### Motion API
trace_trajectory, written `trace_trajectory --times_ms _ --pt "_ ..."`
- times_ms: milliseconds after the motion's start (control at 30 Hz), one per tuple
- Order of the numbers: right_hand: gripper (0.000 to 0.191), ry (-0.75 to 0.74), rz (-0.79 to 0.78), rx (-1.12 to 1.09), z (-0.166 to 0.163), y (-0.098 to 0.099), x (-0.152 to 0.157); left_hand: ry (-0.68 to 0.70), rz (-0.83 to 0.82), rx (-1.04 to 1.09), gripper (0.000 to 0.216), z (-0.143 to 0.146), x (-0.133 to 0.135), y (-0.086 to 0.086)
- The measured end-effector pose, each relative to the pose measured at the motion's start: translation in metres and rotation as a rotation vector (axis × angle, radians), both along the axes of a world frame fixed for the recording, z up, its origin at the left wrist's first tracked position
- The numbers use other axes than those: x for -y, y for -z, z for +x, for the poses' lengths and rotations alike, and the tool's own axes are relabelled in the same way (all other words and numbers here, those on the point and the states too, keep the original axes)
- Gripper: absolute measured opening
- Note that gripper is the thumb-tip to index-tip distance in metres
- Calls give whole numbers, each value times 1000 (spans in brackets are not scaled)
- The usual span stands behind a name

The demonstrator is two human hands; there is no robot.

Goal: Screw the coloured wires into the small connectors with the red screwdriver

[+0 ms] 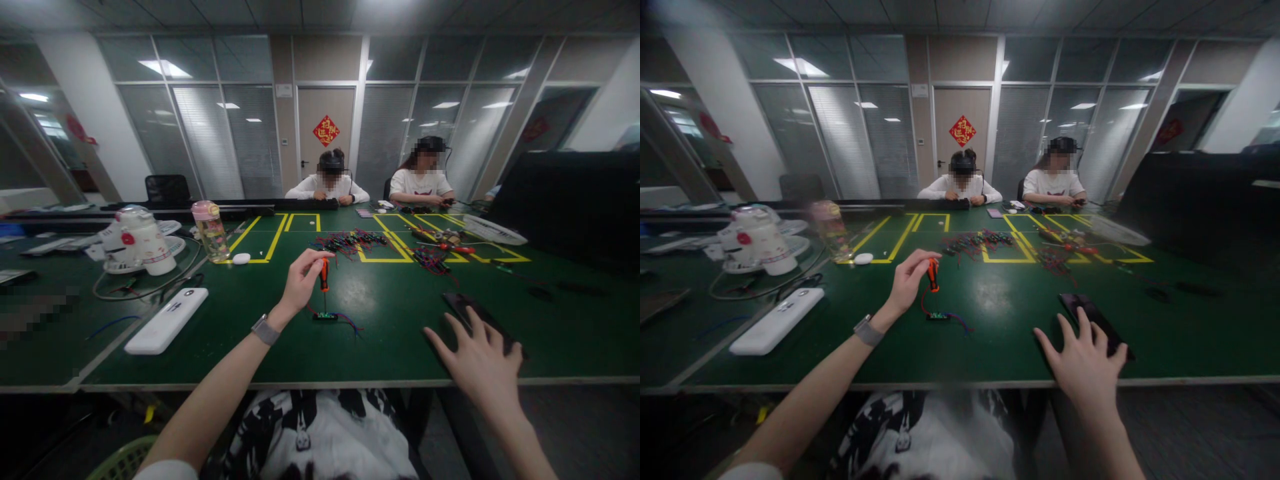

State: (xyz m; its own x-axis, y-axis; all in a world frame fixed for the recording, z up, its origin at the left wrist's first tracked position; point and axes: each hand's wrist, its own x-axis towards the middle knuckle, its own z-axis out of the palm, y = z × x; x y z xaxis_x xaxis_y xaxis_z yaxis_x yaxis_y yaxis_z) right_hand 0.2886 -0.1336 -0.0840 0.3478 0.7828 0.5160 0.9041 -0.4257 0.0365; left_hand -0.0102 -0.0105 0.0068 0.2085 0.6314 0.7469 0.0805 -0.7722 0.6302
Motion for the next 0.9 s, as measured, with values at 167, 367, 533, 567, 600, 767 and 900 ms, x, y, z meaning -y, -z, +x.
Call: trace_trajectory --times_ms 167,367,533,567,600,767,900 --pt "62 5 -29 -35 2 -1 -1 -1 0 -4 25 0 1 -1" --pt "61 22 -43 -69 2 -4 -1 11 0 4 24 0 1 -2" --pt "51 -190 101 -13 13 4 -6 5 5 5 24 0 1 -1" --pt "47 -307 132 -4 15 5 -8 3 7 5 24 0 1 -1" --pt "43 -432 148 -7 15 6 -9 -1 6 2 24 -1 1 0" --pt "34 -758 101 -171 -20 -2 -14 34 -19 2 26 1 1 1" --pt "45 -925 -3 -321 -69 -21 -31 100 -58 6 27 3 2 1"
